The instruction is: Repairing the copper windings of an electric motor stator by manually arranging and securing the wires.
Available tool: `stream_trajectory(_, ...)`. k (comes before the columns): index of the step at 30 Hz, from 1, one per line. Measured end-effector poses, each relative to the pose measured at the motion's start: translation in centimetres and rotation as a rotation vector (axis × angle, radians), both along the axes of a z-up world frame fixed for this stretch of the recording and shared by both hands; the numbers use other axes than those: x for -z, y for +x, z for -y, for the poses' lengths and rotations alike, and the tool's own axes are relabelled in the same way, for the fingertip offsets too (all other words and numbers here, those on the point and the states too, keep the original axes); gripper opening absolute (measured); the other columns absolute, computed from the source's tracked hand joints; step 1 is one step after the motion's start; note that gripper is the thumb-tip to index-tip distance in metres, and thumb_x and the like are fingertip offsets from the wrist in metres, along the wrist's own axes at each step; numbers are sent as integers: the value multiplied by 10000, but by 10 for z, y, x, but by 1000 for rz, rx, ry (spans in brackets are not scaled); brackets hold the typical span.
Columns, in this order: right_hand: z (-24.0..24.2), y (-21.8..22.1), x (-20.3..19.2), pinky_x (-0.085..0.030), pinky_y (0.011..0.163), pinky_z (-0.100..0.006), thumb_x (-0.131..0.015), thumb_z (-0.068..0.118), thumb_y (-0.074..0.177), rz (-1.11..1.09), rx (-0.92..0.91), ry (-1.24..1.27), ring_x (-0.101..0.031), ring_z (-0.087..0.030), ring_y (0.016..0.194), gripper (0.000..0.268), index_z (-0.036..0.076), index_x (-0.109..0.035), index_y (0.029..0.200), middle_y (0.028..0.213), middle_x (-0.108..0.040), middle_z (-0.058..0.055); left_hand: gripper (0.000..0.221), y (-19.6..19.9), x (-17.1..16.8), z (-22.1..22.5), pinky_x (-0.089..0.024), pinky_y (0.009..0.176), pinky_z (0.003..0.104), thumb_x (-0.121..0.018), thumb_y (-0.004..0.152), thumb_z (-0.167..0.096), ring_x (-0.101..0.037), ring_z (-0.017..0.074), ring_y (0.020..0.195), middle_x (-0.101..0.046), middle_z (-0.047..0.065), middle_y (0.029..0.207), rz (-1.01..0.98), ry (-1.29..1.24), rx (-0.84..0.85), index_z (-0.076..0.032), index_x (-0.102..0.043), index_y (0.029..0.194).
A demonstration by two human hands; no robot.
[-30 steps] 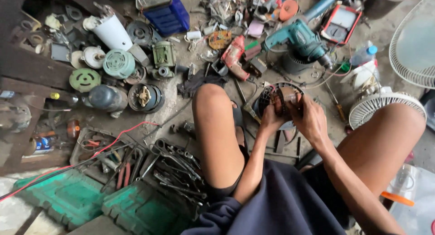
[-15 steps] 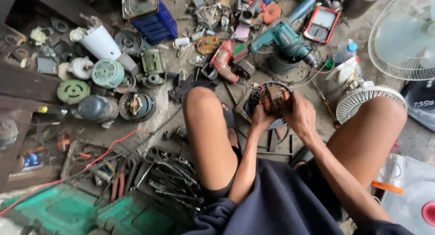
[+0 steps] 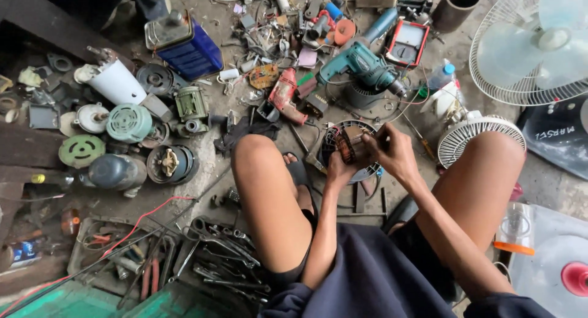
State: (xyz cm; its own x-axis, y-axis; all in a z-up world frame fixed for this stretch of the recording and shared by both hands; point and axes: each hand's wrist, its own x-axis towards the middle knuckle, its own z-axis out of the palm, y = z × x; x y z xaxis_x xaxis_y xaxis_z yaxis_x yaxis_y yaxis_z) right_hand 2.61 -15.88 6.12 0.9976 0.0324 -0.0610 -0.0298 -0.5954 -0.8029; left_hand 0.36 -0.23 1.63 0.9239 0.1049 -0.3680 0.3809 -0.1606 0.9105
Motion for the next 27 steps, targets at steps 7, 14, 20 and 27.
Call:
stream_trajectory(7, -14, 1, -13, -536, 750, -592, -730, 432, 910, -99, -31, -165, -695, -444, 924, 323, 129, -639, 974, 889, -713, -167, 360, -3, 26, -4, -543, 779, 324, -880, 654, -312, -735, 291, 827, -719, 146, 765, -24, -33, -1, -53, -782, 885)
stream_trajectory(14, -14, 5, -5, -538, 751, -623, -677, 399, 955, -83, -73, -220, -691, -459, 930, 292, 112, -624, 952, 892, -708, -188, 379, 9, 30, -4, -542, 780, 392, -870, 682, -335, -727, 325, 849, -722, 182, 792, -42, 2, -14, -27, -784, 886)
stream_trajectory(20, -2, -9, -8, -519, 761, -650, -717, 321, 952, -30, -89, -251, -674, -486, 974, 238, 104, -636, 1008, 947, -705, -200, 399, -4, 4, 1, -548, 776, 364, -860, 621, -325, -739, 353, 864, -727, 193, 772, -23, 4, -10, -7, -776, 847)
stream_trajectory(27, 33, 26, -11, -461, 525, -283, -823, 31, 1108, 365, -98, -21, -486, -162, 568, 361, 21, -515, 920, 758, -581, -67, 360, -9, -7, -5, -570, 630, 256, -894, 688, -250, -755, 154, 697, -802, 73, 844, 208, -212, 54, -9, -794, 936)
